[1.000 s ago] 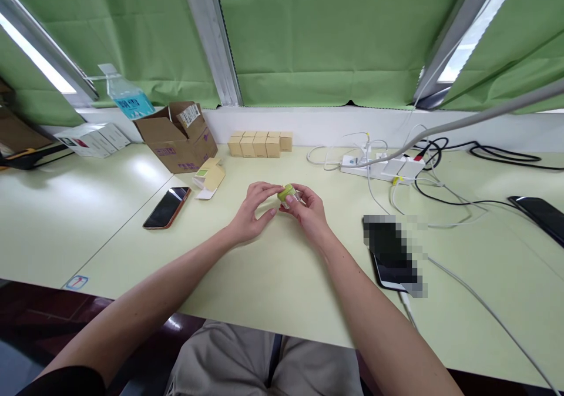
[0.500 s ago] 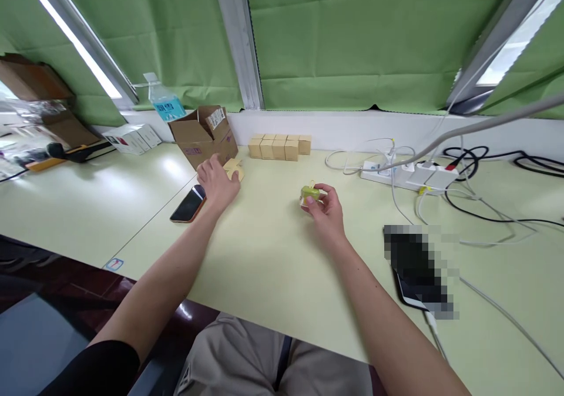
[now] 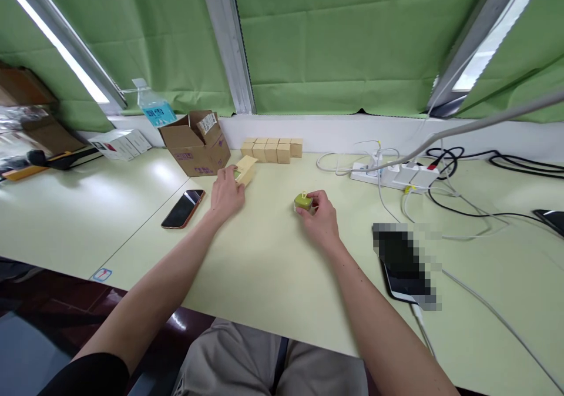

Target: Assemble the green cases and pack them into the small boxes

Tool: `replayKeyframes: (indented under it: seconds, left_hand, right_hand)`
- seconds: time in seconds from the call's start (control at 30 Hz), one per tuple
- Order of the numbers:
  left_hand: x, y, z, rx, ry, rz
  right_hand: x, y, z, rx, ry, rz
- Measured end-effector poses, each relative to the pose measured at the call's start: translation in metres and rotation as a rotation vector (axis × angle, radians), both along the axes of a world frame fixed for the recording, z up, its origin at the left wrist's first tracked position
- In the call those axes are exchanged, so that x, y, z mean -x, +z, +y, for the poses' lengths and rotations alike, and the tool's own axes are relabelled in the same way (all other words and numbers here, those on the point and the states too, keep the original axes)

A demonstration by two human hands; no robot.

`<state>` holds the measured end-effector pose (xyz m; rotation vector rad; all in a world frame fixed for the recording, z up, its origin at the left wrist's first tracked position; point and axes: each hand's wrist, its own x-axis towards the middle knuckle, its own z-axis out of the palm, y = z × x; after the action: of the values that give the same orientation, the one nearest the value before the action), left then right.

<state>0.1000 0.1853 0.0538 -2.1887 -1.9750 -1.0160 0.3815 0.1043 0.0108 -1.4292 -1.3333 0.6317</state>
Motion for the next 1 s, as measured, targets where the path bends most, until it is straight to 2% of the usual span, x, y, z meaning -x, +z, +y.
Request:
replayKeyframes:
  seconds: [0.13, 0.2, 0.27, 0.33, 0.4, 0.47, 0.53, 0.6, 0.77, 0.83, 0.9, 1.0]
  left_hand:
    - [-0.040, -0.001, -0.025, -0.188, -0.328, -0.223]
    - [-0.056, -0.001, -0.038, -0.265, -0.409, -0.249]
    - [-0.067, 0.000, -0.048, -0.329, -0.432, -0.215]
    - [-0.074, 0.001, -0.055, -0.390, -0.427, -0.163]
    - [-0.078, 0.002, -0.061, -0.448, -0.416, -0.114]
    - [-0.082, 0.003, -0.066, -0.479, -0.408, -0.069]
    - [-0.085, 0.004, -0.071, -0.462, -0.417, -0.047]
    - [-0.087, 0.004, -0.075, -0.408, -0.467, -0.075]
    - [-0.074, 0.005, -0.075, -0.244, -0.797, -0.326]
    - [-0.066, 0.003, -0.071, -0.192, -0.890, -0.432]
    - [-0.061, 0.000, -0.067, -0.173, -0.926, -0.490]
    - [-0.058, -0.003, -0.063, -0.168, -0.933, -0.476]
  right_hand:
    - [-0.003, 0.001, 0.001, 0.077, -0.015, -0.152]
    - [-0.003, 0.004, -0.001, 0.047, -0.046, -0.211]
    - [0.000, 0.010, -0.007, -0.097, -0.093, -0.288]
    - [0.006, 0.018, -0.014, -0.298, -0.083, -0.334]
    - [0.014, 0.025, -0.022, -0.434, 0.014, -0.299]
    - [0.023, 0.029, -0.029, -0.465, 0.138, -0.211]
    - [0.029, 0.031, -0.033, -0.453, 0.240, -0.136]
    - [0.029, 0.031, -0.033, -0.442, 0.284, -0.087]
    - [0.015, 0.035, -0.029, -0.458, 0.261, -0.034]
    - [0.011, 0.038, -0.029, -0.460, 0.268, -0.022]
    - [0.009, 0.040, -0.029, -0.465, 0.278, -0.005]
    - [0.009, 0.041, -0.030, -0.468, 0.287, 0.013]
